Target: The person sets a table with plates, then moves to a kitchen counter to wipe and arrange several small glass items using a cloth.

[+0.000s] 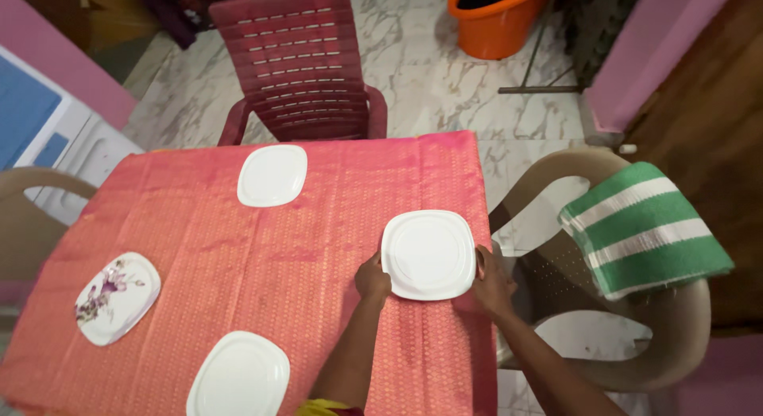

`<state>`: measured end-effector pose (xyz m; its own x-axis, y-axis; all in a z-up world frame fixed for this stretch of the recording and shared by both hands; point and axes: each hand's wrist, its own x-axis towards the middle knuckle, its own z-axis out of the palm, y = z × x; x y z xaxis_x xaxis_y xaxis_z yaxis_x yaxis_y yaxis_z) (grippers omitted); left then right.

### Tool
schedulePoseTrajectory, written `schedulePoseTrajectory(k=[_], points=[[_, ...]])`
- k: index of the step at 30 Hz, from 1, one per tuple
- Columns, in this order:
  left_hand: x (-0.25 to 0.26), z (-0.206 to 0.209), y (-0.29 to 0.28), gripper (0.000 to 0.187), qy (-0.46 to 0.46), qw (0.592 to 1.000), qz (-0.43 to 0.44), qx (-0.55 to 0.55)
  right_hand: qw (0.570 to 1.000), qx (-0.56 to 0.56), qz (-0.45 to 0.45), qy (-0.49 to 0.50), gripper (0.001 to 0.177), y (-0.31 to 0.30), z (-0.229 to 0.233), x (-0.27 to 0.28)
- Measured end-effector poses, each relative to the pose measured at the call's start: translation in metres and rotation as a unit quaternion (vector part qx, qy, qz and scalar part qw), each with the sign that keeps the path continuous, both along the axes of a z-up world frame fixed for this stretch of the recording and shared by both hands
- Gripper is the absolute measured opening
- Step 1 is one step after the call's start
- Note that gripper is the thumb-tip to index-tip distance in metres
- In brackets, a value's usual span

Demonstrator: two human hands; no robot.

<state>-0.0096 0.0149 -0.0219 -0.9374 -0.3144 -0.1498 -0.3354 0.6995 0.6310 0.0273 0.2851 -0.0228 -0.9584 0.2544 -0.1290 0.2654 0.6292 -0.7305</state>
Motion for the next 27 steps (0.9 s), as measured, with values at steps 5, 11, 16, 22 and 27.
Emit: schedulePoseTrajectory(k=[5,11,16,22,27], points=[[0.000,-0.003,0.010,0.063,-0.013,1.000,0.016,-0.017,0.996,0.064,0.063,-0.003,0.070,0.014,-0.008,0.002],[0.000,-0.045,0.007,0.064,-0.009,0.994,0.011,-0.110,0.977,0.158,0.142,-0.016,0.074,0.022,0.014,0.013],[0.003,-0.042,0.016,0.068,-0.134,0.966,-0.073,-0.207,0.963,0.195,0.185,-0.018,0.079,0.026,0.016,0.016],[0.034,0.014,0.039,0.070,-0.088,0.980,-0.071,-0.163,0.944,0.239,0.226,-0.011,0.072,0.024,0.007,0.018],[0.062,0.053,0.029,0.042,0.028,0.995,0.002,-0.094,0.949,0.252,0.174,0.071,0.054,0.016,0.038,0.011]])
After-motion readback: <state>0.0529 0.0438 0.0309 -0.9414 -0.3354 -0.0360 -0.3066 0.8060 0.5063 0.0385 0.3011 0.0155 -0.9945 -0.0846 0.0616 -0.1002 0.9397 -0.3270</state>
